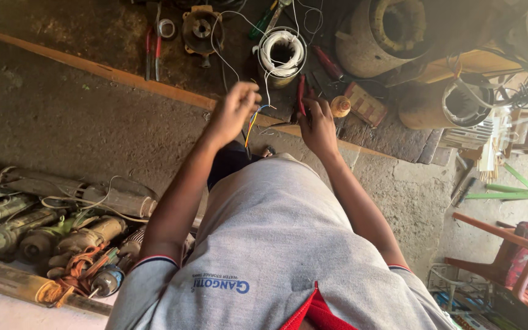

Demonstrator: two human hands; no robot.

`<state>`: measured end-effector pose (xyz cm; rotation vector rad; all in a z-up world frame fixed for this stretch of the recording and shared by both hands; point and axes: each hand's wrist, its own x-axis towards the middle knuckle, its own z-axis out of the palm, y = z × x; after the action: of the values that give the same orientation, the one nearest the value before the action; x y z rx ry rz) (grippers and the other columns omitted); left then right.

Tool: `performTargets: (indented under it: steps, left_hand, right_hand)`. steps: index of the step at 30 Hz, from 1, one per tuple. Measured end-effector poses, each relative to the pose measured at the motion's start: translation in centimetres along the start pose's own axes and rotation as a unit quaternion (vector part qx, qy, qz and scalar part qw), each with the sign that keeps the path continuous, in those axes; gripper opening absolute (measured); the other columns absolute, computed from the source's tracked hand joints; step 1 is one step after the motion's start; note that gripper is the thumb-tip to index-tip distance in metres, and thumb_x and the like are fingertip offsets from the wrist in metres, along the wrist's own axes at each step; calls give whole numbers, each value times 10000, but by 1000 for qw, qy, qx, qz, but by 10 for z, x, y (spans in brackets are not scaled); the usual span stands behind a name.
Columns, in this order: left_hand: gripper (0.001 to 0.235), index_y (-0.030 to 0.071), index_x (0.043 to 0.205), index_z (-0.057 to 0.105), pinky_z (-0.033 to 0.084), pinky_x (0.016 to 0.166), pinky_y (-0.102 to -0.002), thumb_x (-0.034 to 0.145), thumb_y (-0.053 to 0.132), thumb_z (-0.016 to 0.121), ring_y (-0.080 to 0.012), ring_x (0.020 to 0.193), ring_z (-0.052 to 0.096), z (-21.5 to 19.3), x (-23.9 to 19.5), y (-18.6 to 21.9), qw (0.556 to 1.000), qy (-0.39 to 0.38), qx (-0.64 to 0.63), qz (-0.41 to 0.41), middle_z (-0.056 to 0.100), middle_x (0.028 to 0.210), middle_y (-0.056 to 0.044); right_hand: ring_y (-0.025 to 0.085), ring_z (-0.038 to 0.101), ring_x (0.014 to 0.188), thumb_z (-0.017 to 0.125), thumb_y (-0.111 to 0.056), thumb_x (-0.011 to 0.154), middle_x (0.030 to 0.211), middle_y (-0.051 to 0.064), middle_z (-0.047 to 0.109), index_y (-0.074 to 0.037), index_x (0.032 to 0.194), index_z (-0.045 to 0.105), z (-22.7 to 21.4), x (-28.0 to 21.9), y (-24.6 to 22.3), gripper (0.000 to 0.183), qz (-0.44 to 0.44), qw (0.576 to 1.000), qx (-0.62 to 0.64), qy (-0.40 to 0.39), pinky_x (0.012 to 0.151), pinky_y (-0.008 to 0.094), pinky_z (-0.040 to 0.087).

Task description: The person strips insulation from multiple wires using pliers and twists the exposed ends together with their hands. They work at a cluttered workbench with various tools and motor parts visible.

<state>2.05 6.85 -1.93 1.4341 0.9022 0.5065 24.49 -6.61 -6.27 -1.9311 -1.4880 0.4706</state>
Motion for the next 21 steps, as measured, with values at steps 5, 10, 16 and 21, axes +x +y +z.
performTargets:
  steps: [5, 10, 16, 21]
  left_hand:
    - [253, 39, 1240, 623, 609, 841, -323, 1082, 232, 578, -184, 998, 758, -3, -26, -20, 994, 63, 24, 80, 755, 1117, -105]
    - [158, 62, 1162, 682, 610, 822, -330, 1065, 164, 611, -200, 973, 767, -69, 4, -53, 970, 181, 152, 52, 776, 1083, -80]
    - [441, 29, 1405, 590, 531, 927, -475, 983, 118, 681, -404, 1205, 523, -145, 75, -98, 840, 243, 478, 81, 509, 1323, -240]
    - [378, 23, 1342, 606, 500, 981, -516, 977, 69, 689, -466, 1344, 445, -155, 110, -113, 779, 262, 564, 82, 479, 1336, -211]
  right_hand:
    - [333, 682, 1047, 702, -118, 981, 1235, 152, 678, -53, 1207, 690, -18, 5, -26, 236, -47, 998, 33, -12, 828, 398, 560]
    - [235, 753, 945, 693, -121, 996, 1154, 128, 708, -46, 1174, 704, -21, 7, -50, 194, 11, 995, 101, -19, 763, 355, 575]
    - [231, 748, 1029, 676, -70, 1005, 1215, 126, 707, -28, 1179, 708, -27, 5, -85, 181, 15, 994, 111, -12, 837, 326, 607]
    - [235, 738, 1065, 679, -59, 1015, 1252, 118, 704, -25, 1160, 716, -29, 15, -121, 154, 9, 995, 94, 26, 880, 334, 608]
